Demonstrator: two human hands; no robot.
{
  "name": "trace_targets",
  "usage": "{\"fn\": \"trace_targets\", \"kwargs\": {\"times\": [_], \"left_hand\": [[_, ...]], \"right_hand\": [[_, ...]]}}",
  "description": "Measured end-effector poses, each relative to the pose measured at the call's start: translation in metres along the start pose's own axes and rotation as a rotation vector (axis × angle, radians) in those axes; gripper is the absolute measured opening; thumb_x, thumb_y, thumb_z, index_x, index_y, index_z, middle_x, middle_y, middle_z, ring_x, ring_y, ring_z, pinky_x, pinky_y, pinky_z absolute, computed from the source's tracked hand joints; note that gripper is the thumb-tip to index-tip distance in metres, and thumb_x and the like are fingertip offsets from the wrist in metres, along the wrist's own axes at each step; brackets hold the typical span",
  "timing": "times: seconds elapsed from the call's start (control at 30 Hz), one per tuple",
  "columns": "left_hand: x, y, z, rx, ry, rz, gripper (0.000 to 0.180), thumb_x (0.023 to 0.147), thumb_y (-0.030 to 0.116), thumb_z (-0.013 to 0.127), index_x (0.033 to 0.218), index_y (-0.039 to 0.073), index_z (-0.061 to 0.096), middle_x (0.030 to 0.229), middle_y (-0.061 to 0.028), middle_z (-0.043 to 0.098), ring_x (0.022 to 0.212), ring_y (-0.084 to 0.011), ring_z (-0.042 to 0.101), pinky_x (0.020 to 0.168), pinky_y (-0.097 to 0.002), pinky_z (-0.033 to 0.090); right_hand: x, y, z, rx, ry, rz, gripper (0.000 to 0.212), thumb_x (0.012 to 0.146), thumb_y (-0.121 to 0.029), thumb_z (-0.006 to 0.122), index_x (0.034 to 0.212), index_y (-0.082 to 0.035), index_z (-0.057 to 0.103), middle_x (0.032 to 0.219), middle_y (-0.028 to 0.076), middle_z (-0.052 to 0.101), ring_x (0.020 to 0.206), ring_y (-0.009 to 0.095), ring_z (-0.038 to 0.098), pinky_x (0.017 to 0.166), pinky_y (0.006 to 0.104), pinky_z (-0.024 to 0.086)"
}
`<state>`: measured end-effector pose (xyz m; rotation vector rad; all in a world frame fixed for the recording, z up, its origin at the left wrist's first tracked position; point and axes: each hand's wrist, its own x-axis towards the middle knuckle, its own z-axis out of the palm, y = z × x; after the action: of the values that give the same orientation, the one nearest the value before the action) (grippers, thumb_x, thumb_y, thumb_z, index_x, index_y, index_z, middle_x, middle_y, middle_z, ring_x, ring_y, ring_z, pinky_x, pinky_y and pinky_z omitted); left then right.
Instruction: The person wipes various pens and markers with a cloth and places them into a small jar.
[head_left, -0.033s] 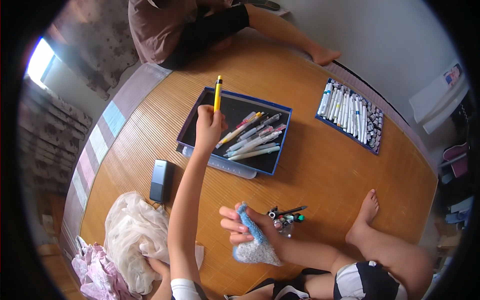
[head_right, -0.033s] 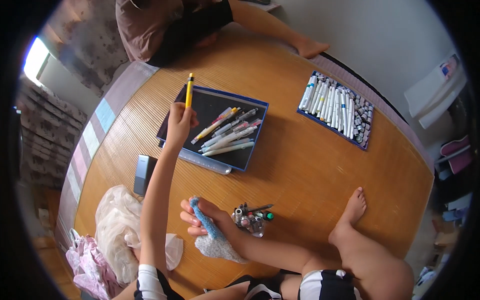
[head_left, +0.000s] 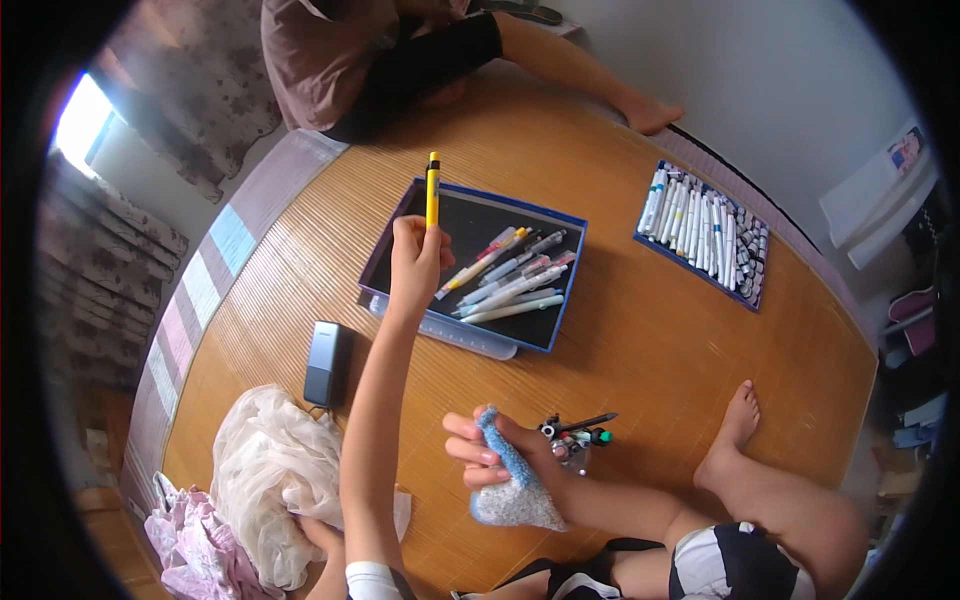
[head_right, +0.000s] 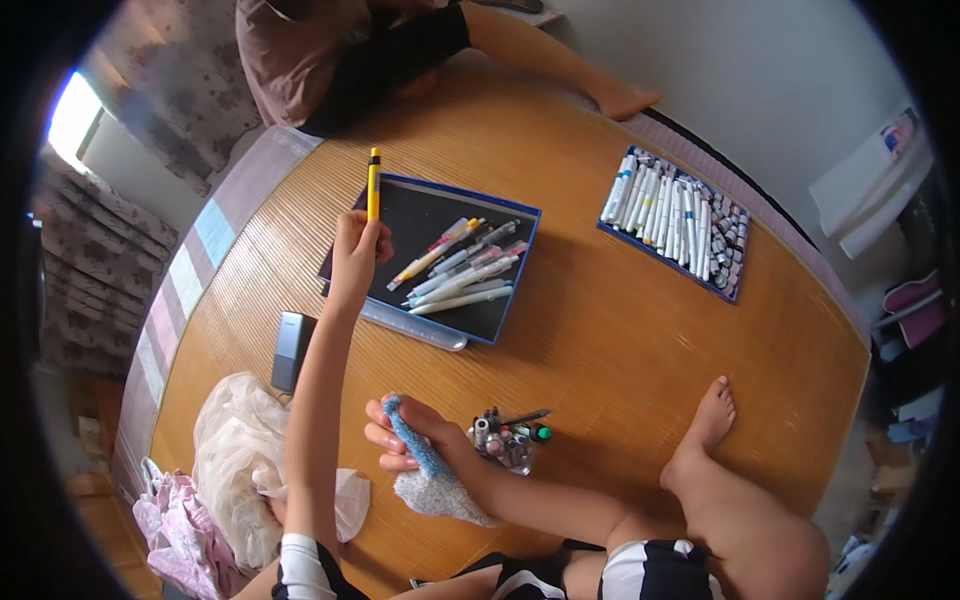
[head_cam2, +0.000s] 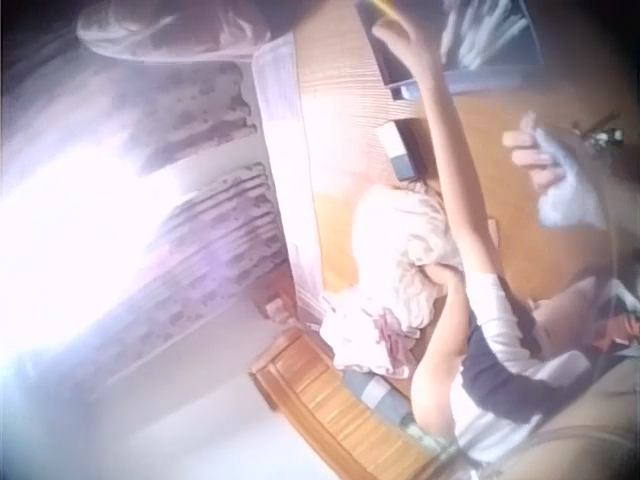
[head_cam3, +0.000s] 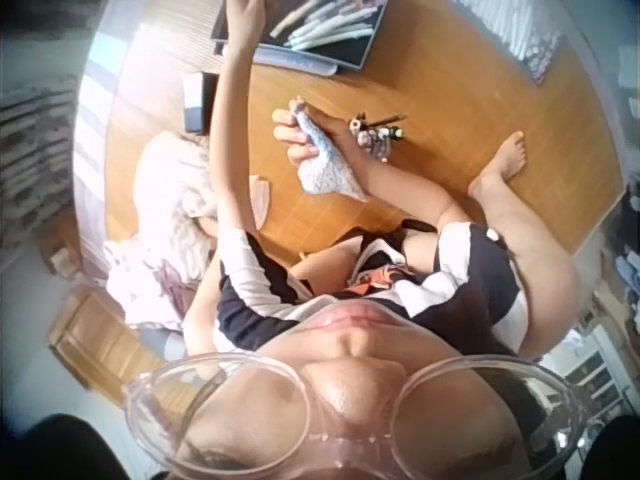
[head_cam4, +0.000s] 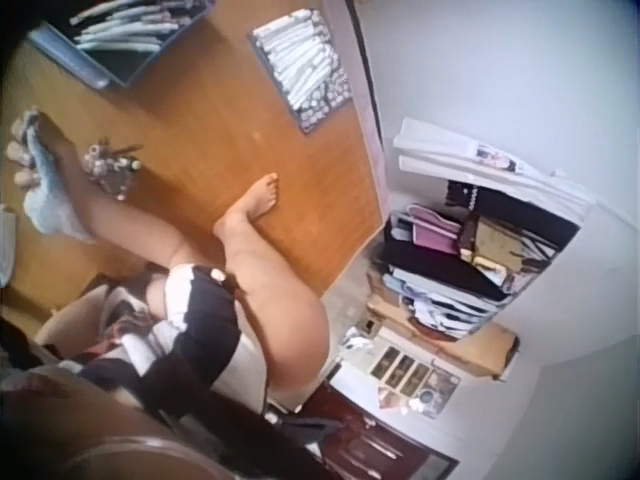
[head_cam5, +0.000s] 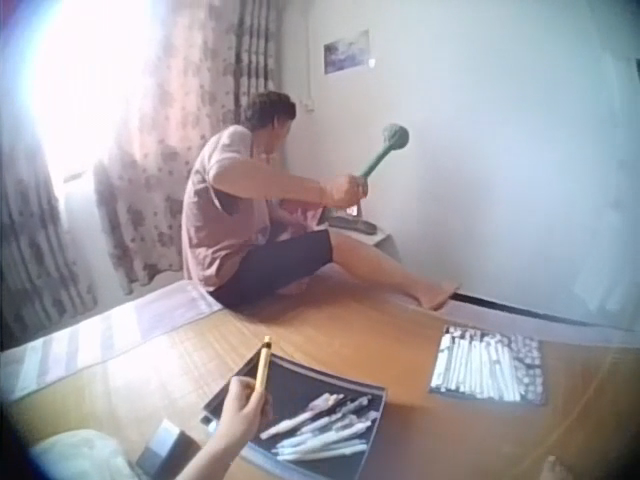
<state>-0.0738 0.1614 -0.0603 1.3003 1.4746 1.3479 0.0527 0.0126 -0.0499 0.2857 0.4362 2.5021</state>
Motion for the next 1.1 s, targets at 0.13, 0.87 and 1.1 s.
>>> {"fn": "trace_targets", "kwargs": {"times": [0.13,0.87,1.1], "left_hand": [[-0.043,0.037,0.004,-0.389,-0.012,0.056,0.011,0.079,0.012,0.038,0.084,0.002,0.036,0.067,-0.0050,0.044,0.047,-0.0075,0.038,0.043,-0.0178,0.031],[-0.180,0.117,0.018,-0.857,-0.396,0.084,0.015,0.076,0.008,0.041,0.085,0.005,0.029,0.062,-0.0034,0.039,0.044,-0.0051,0.033,0.039,-0.0142,0.026],[-0.188,0.122,0.030,-0.689,-0.415,0.085,0.015,0.079,0.009,0.036,0.090,0.005,0.026,0.061,-0.0005,0.037,0.048,-0.0028,0.029,0.042,-0.0145,0.023]], "right_hand": [[0.000,-0.008,0.019,-0.225,0.022,-0.020,0.015,0.076,-0.017,0.048,0.081,-0.004,0.051,0.070,0.004,0.032,0.055,0.008,0.033,0.040,0.0153,0.032],[-0.039,0.001,0.126,-2.423,-0.161,-1.604,0.011,0.066,0.002,0.056,0.076,0.000,0.056,0.076,0.007,0.044,0.059,0.010,0.046,0.050,0.0165,0.038],[-0.052,0.000,0.124,-2.473,-0.047,-1.726,0.012,0.065,0.003,0.056,0.076,0.000,0.057,0.075,0.006,0.044,0.061,0.011,0.046,0.051,0.0186,0.039]]}}
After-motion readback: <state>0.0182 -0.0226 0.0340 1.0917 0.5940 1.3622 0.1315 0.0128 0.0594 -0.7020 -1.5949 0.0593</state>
